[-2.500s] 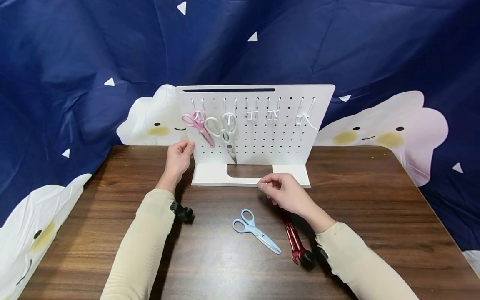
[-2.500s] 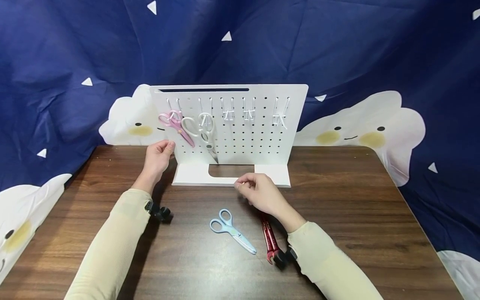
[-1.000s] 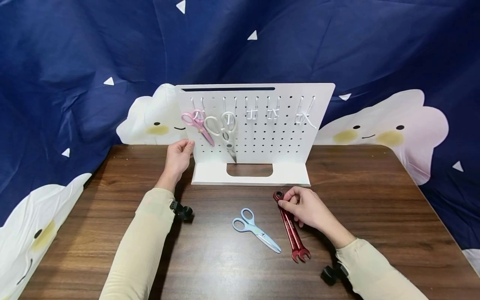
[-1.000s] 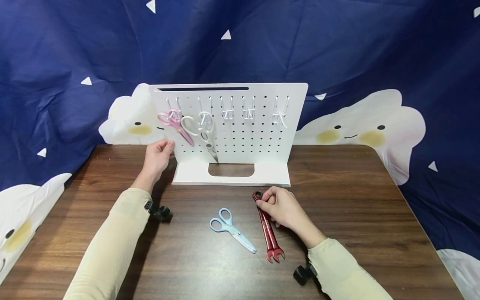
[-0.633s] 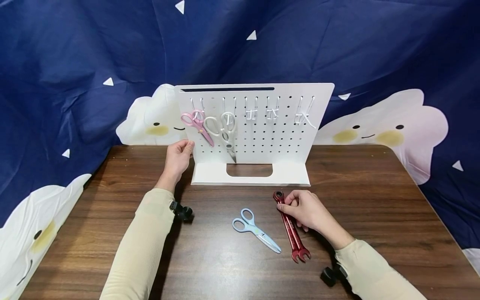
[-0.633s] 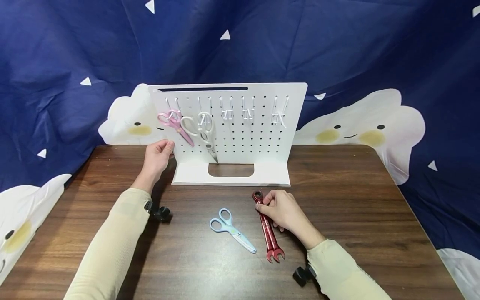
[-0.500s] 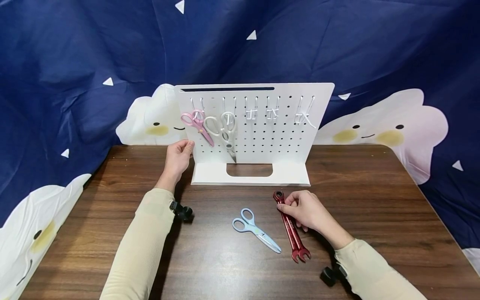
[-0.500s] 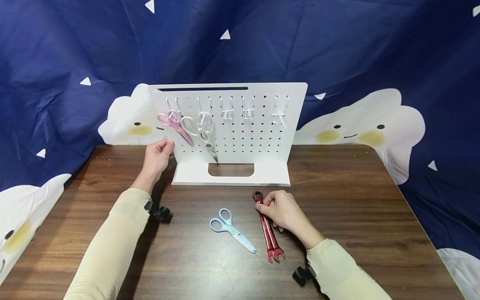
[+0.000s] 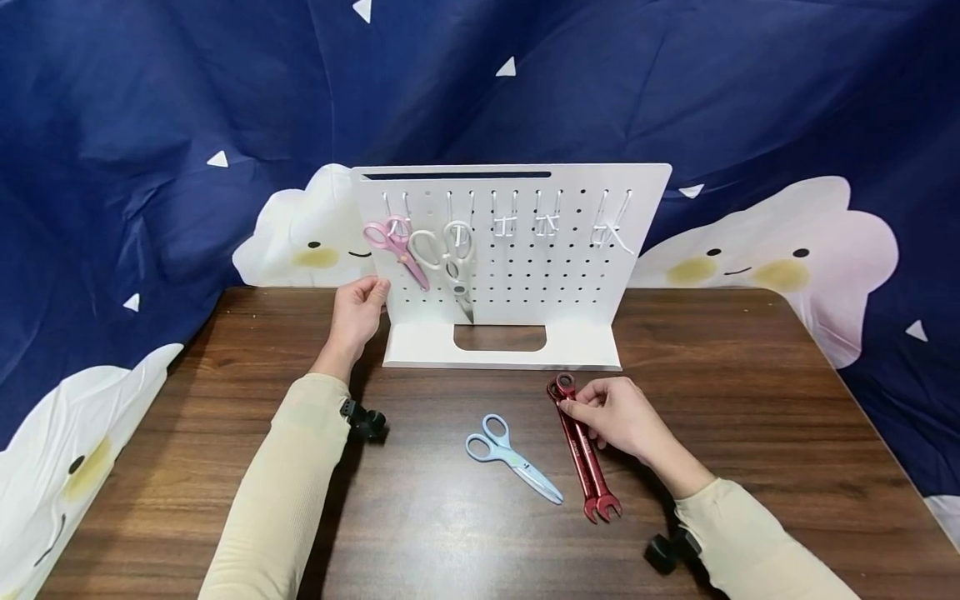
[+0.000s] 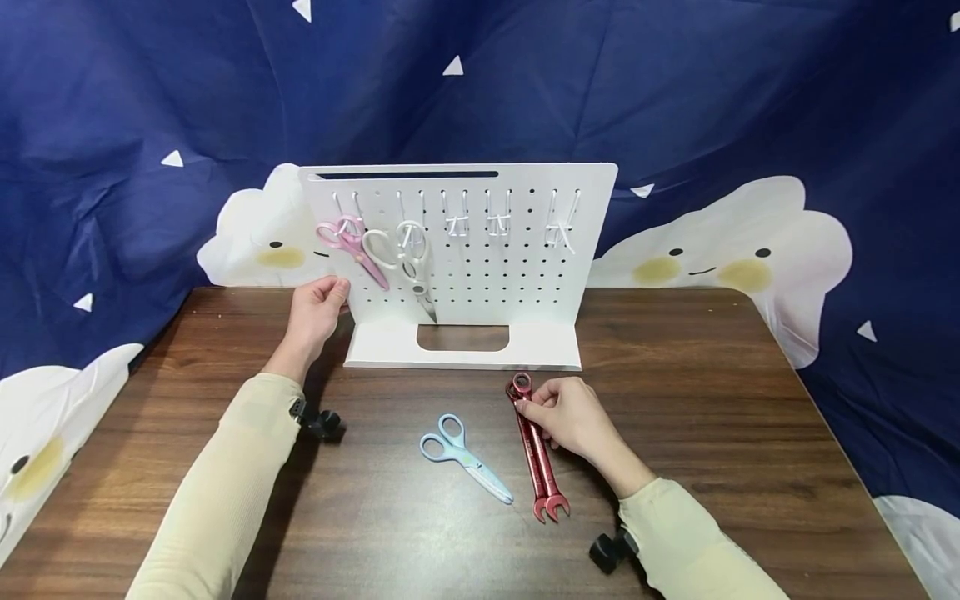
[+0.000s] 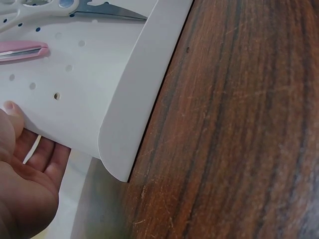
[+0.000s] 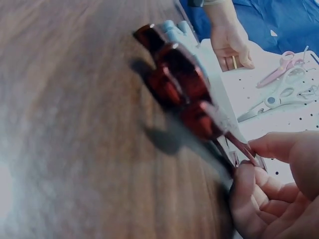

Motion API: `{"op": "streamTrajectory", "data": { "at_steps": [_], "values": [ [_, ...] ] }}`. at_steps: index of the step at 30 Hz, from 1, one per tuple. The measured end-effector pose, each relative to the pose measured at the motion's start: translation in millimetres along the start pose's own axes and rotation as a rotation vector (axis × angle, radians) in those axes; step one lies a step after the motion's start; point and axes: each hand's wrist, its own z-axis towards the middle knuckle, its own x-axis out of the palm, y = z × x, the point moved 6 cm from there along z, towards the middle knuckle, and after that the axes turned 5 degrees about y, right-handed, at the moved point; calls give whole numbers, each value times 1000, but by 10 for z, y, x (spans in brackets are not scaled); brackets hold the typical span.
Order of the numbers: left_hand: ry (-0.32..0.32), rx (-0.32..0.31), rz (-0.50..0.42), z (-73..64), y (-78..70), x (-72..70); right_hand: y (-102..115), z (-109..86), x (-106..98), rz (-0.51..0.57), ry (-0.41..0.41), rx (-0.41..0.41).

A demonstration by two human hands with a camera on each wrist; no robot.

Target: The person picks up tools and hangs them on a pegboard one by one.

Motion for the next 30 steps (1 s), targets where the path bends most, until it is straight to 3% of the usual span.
{"op": "streamTrajectory", "data": {
  "at_steps": [16,30],
  "values": [
    [3,0,1,12,12,-1,50,-8,-47,299,48,-29],
    [8,-20,14,16,21,-4,298,43,-247,232,-52,-87]
  ]
}}
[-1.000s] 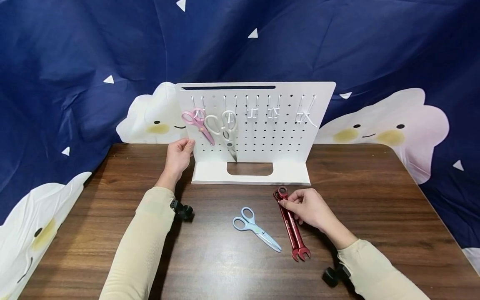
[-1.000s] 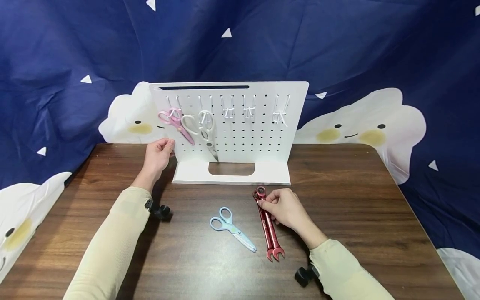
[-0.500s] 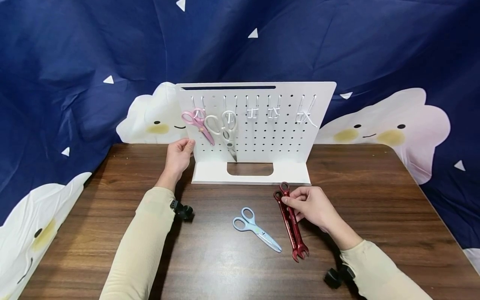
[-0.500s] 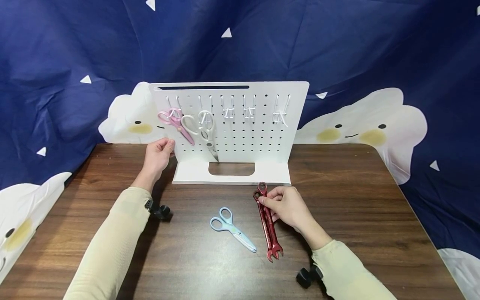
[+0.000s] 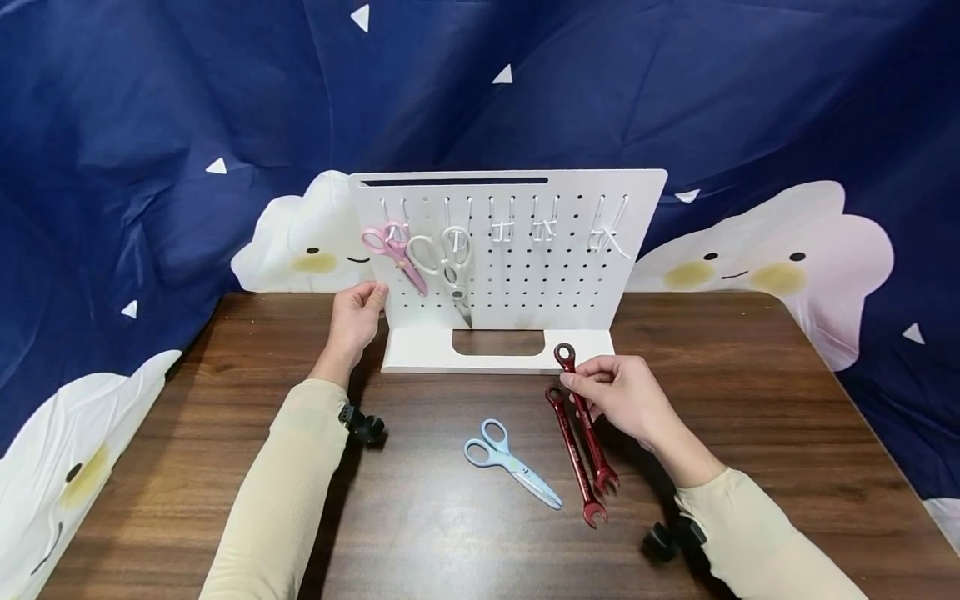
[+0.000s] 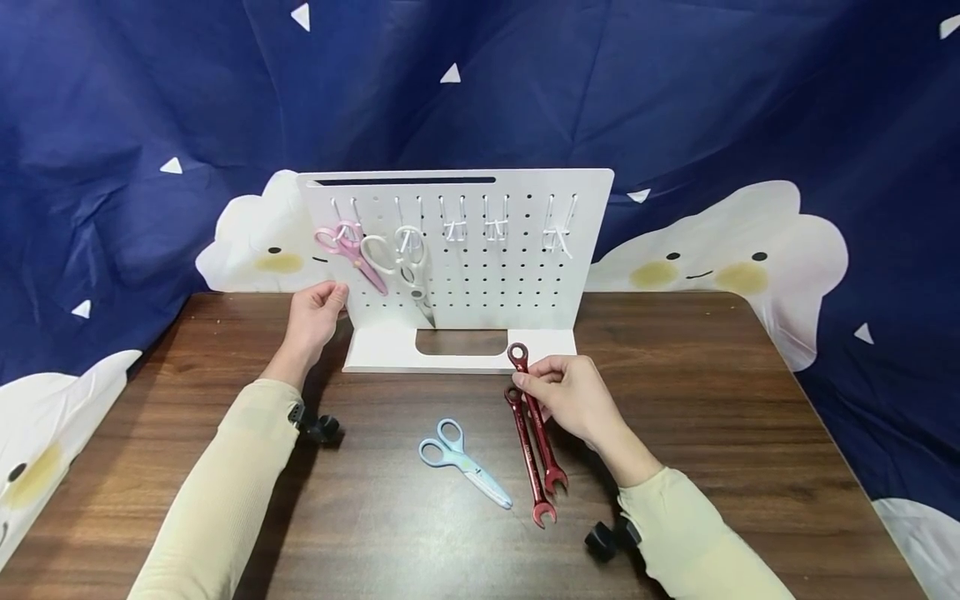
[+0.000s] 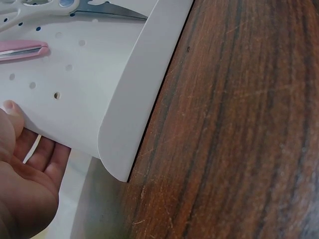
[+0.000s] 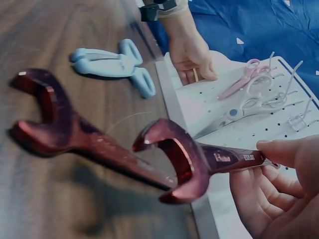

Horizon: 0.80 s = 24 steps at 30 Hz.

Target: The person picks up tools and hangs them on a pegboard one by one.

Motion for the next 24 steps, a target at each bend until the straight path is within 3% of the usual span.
{"op": "streamTrajectory", "data": {
  "at_steps": [12,24],
  "values": [
    [4,-13,11,-30,27,-18,99,89,61,81,7,-51],
    [-4,11,3,-23,-6,-10,242,173,50,93,-56,-115]
  ]
}}
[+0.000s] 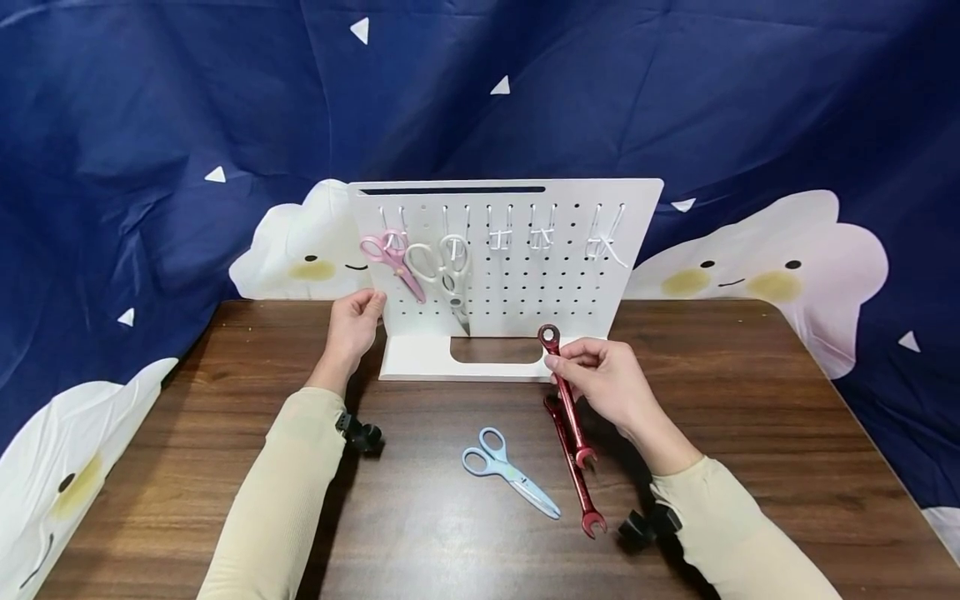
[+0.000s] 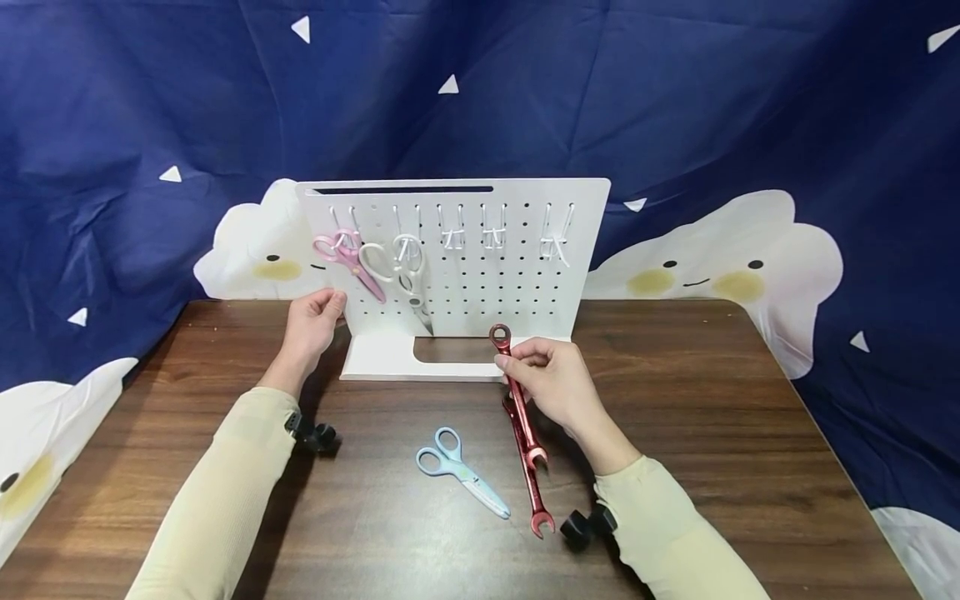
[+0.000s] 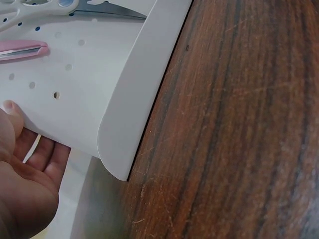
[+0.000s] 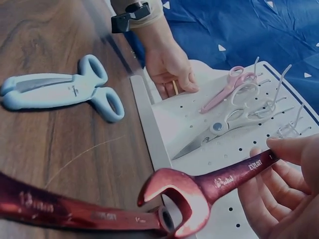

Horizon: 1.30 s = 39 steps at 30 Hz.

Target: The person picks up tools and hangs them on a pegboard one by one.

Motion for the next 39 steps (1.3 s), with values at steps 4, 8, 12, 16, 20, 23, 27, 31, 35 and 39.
{"op": "streamTrajectory", "data": {
  "at_steps": [4,8,12,16,20,23,27,31,35,39],
  "values": [
    [0,-4,-7,1,0,-4,28,24,14,32,-4,-12],
    [3,-6,-14,7,5,-6,56,43,21,54,-14,-29],
    [12,-7,-4,11,11,1,94,54,21,64,-31,-45],
    [11,-14,9,4,20,2,137,79,32,70,-37,-52],
    [3,-13,15,-2,24,2,187,109,48,76,-43,-60],
    [2,-11,10,-3,24,6,229,130,56,62,-56,-76],
    [2,-8,4,-3,30,9,281,155,82,60,-66,-94],
    [1,-4,0,-3,32,12,332,182,116,101,-59,-106],
    [-1,5,-11,-1,20,16,368,222,133,123,-62,-112],
    [-6,17,-16,1,15,5,419,253,152,121,-74,-120]
  ]
}}
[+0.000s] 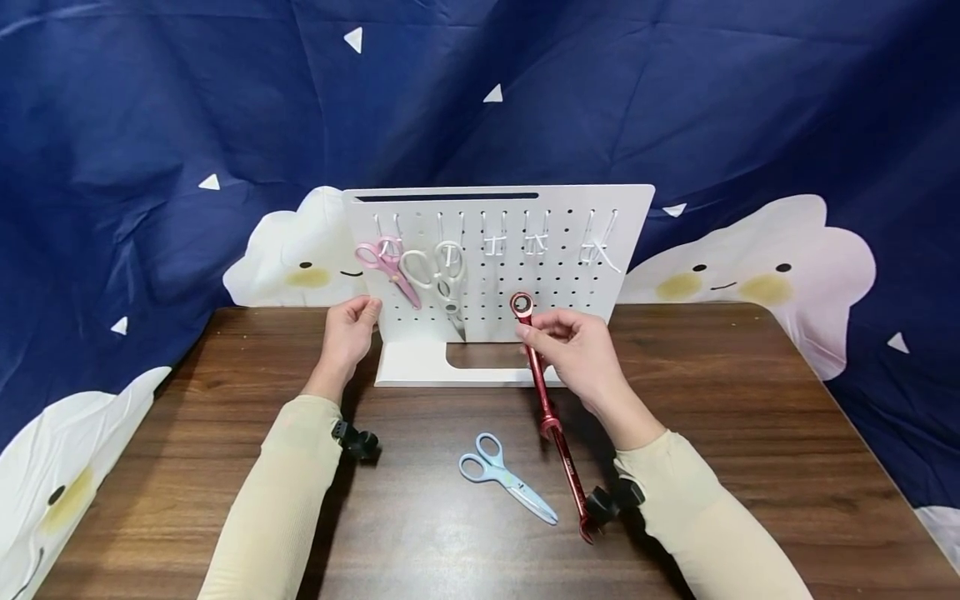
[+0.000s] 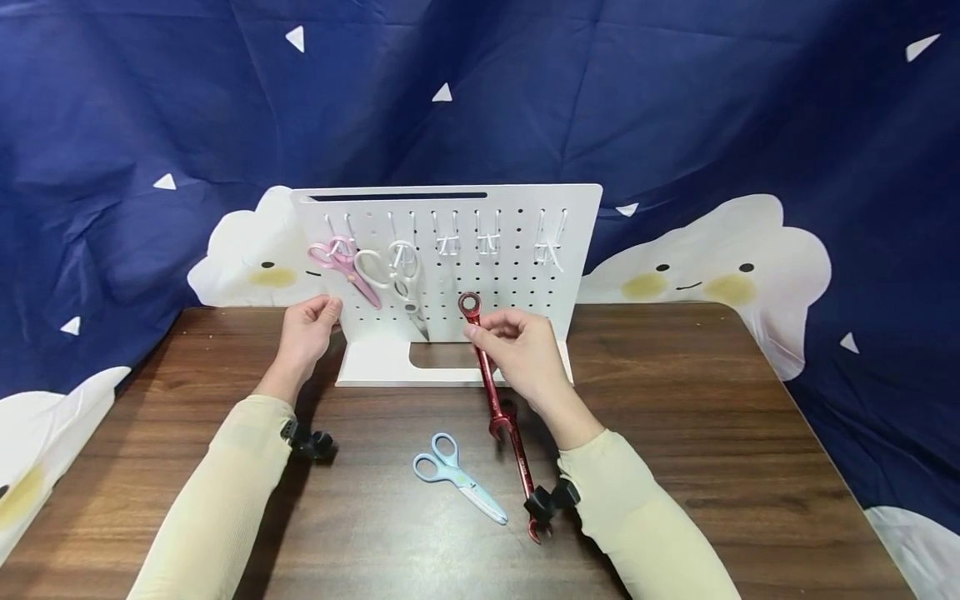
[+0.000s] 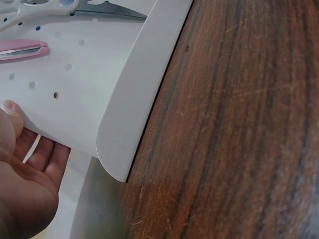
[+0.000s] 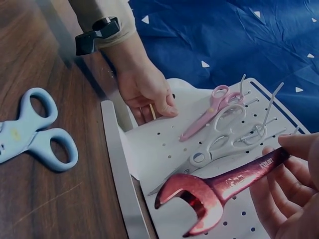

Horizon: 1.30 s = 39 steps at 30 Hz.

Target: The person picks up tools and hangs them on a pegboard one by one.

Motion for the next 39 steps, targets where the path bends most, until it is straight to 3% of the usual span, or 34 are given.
{"op": "streamTrajectory", "data": {
  "at_steps": [16,29,39],
  "values": [
    [-7,-8,-18,-20,-30,-21,212,153,108,-5,-22,-55],
    [0,11,27,-13,-10,-10,390,290,147,15,-81,-85],
    [-5,22,33,-9,-6,-9,387,396,182,58,-73,-61]
  ]
}}
